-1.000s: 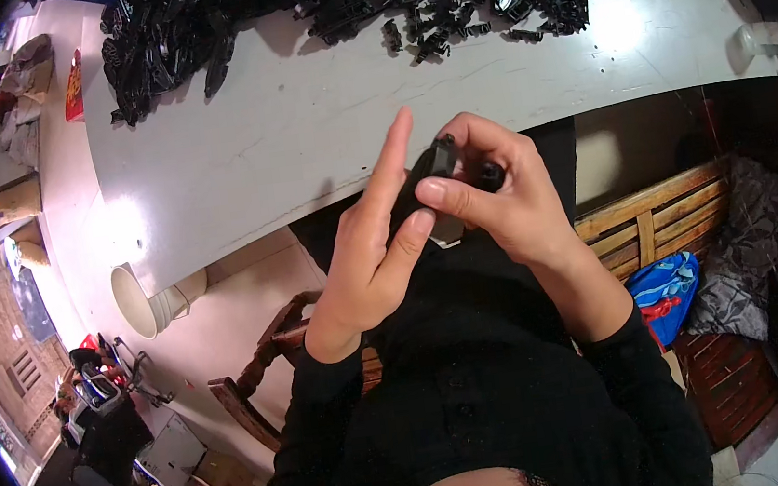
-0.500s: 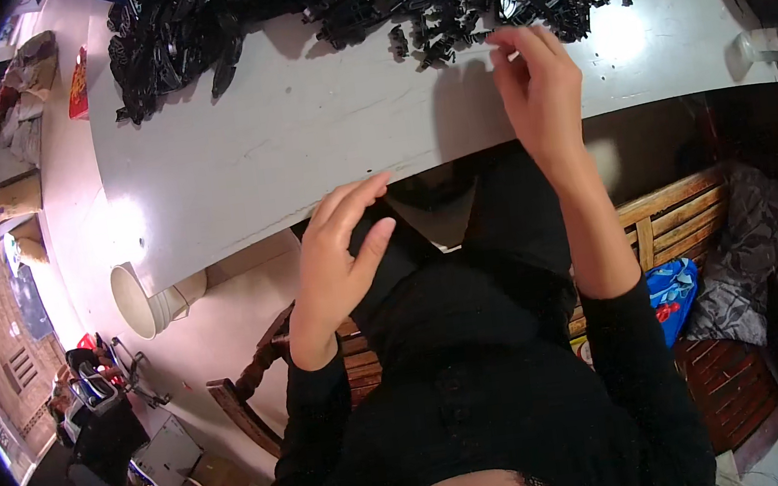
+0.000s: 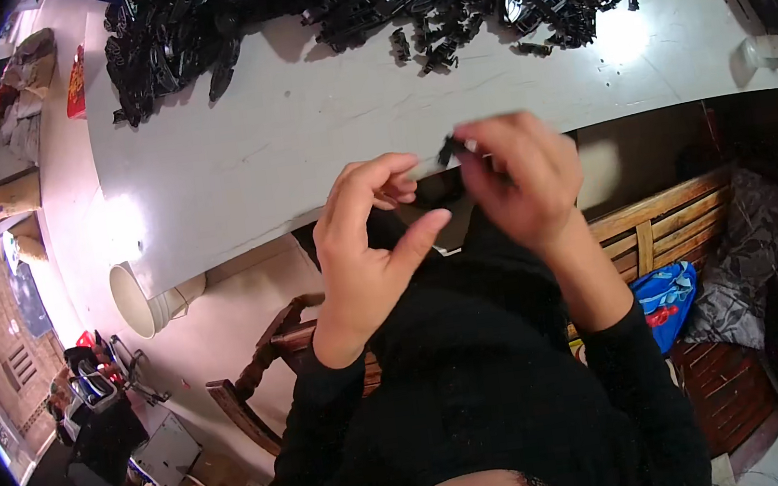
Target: Assembling small black plastic components by hand at a workstation.
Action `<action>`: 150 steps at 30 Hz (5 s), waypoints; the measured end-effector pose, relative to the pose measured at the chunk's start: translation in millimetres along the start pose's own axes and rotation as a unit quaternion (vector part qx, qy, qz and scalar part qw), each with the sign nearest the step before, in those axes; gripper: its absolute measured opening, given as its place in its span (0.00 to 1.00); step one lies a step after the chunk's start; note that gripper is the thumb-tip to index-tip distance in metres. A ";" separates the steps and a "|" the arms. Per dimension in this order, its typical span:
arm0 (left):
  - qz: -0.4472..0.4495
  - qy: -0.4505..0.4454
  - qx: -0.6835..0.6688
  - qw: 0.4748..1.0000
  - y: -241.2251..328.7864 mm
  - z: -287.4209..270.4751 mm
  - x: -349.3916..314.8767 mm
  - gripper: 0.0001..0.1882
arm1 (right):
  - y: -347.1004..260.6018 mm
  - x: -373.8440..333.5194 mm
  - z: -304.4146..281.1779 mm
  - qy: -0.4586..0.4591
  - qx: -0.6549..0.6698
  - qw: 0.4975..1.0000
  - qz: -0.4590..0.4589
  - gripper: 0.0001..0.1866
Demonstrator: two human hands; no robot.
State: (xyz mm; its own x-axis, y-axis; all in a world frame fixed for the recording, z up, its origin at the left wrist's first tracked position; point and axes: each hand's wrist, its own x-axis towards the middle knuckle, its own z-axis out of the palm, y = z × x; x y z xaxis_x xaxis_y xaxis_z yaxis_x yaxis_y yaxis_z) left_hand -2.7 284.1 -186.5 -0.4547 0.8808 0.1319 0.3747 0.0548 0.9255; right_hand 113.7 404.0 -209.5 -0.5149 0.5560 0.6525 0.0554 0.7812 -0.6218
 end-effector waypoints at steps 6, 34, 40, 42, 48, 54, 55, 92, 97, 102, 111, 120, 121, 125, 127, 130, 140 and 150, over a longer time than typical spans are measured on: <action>0.117 0.084 0.005 0.990 11.9 3.5 -0.3 0.15 | -18.1 -3.7 -4.3 0.020 0.041 0.998 -0.052 0.17; 0.095 0.094 -0.068 0.989 20.3 -4.6 -15.1 0.14 | -31.7 -5.4 -24.2 -0.095 0.302 0.936 0.153 0.13; 0.074 0.110 -0.098 0.986 18.8 -2.4 -16.5 0.14 | -31.3 -5.9 -24.5 -0.101 0.324 0.925 0.171 0.13; 0.075 0.105 -0.102 0.986 18.6 -3.2 -16.4 0.14 | -30.9 -7.2 -22.6 -0.090 0.349 0.916 0.173 0.12; 0.088 0.103 -0.110 0.985 18.7 -2.5 -14.8 0.13 | -32.5 -8.3 -24.0 -0.092 0.375 0.900 0.202 0.11; 0.119 0.073 -0.085 0.986 19.2 -3.6 -12.8 0.10 | -34.0 -11.0 -26.1 -0.085 0.429 0.863 0.254 0.12; 0.123 0.055 -0.071 0.988 20.5 -3.7 -12.7 0.12 | -34.0 -11.6 -26.4 -0.083 0.429 0.863 0.254 0.12; 0.132 0.041 -0.085 0.987 26.1 2.3 -9.2 0.05 | -36.4 -19.6 -31.6 -0.058 0.460 0.836 0.293 0.12; 0.134 0.033 -0.082 0.987 29.1 0.9 -9.9 0.07 | -38.0 -18.7 -31.2 -0.058 0.462 0.836 0.292 0.12; 0.166 0.031 -0.088 0.982 27.3 -0.3 -10.1 0.07 | -37.1 -20.9 -31.3 -0.053 0.472 0.836 0.273 0.13; 0.184 0.014 -0.082 0.979 25.6 -4.3 -10.2 0.08 | -35.5 -21.0 -34.5 -0.059 0.483 0.833 0.262 0.12; 0.177 -0.009 -0.100 0.979 28.8 -3.9 -7.5 0.08 | -32.4 -23.9 -33.9 -0.053 0.515 0.814 0.265 0.12; 0.174 -0.008 -0.104 0.979 29.5 -3.8 -7.5 0.08 | -32.2 -23.5 -34.2 -0.053 0.515 0.814 0.265 0.12; 0.136 -0.024 -0.151 0.979 31.0 -5.1 -8.4 0.08 | -30.2 -23.6 -34.2 -0.062 0.516 0.814 0.261 0.11; 0.098 -0.045 -0.191 0.976 31.8 -6.4 -7.7 0.08 | -29.2 -23.5 -34.8 -0.067 0.512 0.817 0.254 0.11; 0.058 -0.060 -0.231 0.969 35.0 -7.7 -7.1 0.08 | -28.6 -22.7 -35.1 -0.075 0.498 0.828 0.245 0.10; -0.001 -0.094 -0.347 0.933 31.2 -3.0 -9.2 0.09 | -28.5 -23.4 -33.8 -0.067 0.475 0.847 0.230 0.10; -0.083 -0.084 -0.370 0.921 30.1 -5.6 -12.0 0.10 | -32.1 -25.1 -34.2 -0.074 0.492 0.828 0.260 0.12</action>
State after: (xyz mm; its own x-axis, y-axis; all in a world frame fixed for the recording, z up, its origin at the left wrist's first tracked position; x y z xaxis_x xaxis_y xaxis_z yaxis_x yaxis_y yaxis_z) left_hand 9.5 272.5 -158.2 -0.3011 0.9531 -0.0319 -0.3711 -0.0863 0.9246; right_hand 154.1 374.7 -191.1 -0.7433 0.6468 0.1706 -0.3833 -0.2028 -0.9011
